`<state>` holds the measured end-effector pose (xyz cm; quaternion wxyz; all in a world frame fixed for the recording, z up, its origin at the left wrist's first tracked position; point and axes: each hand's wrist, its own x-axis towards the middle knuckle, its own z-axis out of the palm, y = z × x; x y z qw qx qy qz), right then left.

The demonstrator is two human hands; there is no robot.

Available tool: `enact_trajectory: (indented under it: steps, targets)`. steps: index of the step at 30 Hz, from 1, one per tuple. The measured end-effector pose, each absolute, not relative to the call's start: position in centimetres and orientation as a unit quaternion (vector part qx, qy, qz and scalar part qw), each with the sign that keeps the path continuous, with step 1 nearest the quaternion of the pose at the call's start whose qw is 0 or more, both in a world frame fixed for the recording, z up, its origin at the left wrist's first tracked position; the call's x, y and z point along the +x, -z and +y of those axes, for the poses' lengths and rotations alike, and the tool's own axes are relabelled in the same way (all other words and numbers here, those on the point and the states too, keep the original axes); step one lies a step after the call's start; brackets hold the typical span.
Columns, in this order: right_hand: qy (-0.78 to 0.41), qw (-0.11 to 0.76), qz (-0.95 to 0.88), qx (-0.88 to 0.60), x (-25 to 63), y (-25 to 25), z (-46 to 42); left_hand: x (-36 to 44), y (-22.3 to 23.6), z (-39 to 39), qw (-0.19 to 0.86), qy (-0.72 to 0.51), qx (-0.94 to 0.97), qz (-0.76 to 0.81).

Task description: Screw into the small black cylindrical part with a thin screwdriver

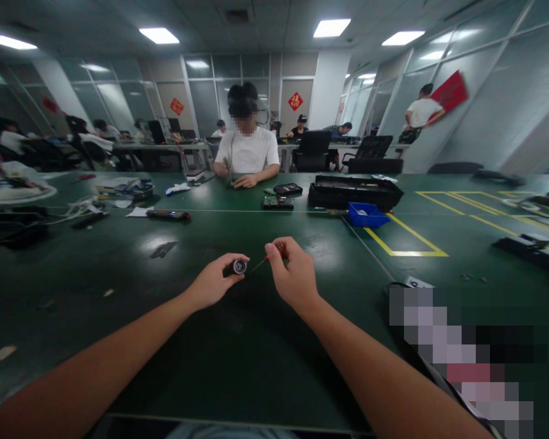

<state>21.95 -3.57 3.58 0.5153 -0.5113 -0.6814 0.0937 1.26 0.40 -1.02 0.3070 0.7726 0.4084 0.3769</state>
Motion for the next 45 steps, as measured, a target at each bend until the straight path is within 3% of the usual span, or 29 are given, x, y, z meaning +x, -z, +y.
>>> enact_trajectory:
  steps: [4, 15, 21, 32, 45]
  targets:
    - [-0.141, 0.555, -0.67, -0.473, 21.8, -3.4, -3.8, 1.2, 1.0, 0.4, 0.305, -0.386, 0.77, 0.406]
    - [-0.161, 0.522, -0.681, -0.487, 21.5, -2.8, -3.3, 1.1, 1.2, 0.6, 0.301, -0.379, 0.787, 0.384]
    - [-0.143, 0.534, -0.673, -0.492, 21.3, -2.6, -3.3, 1.1, 1.2, 0.5, 0.291, -0.378, 0.789, 0.388]
    - [-0.046, 0.466, -0.7, -0.539, 21.5, -3.5, -3.9, 0.9, 1.0, 0.6, 0.3, -0.372, 0.786, 0.393]
    - [-0.06, 0.445, -0.745, -0.494, 21.5, -3.8, -4.2, 0.7, 1.0, 0.7, 0.262, -0.366, 0.812, 0.371]
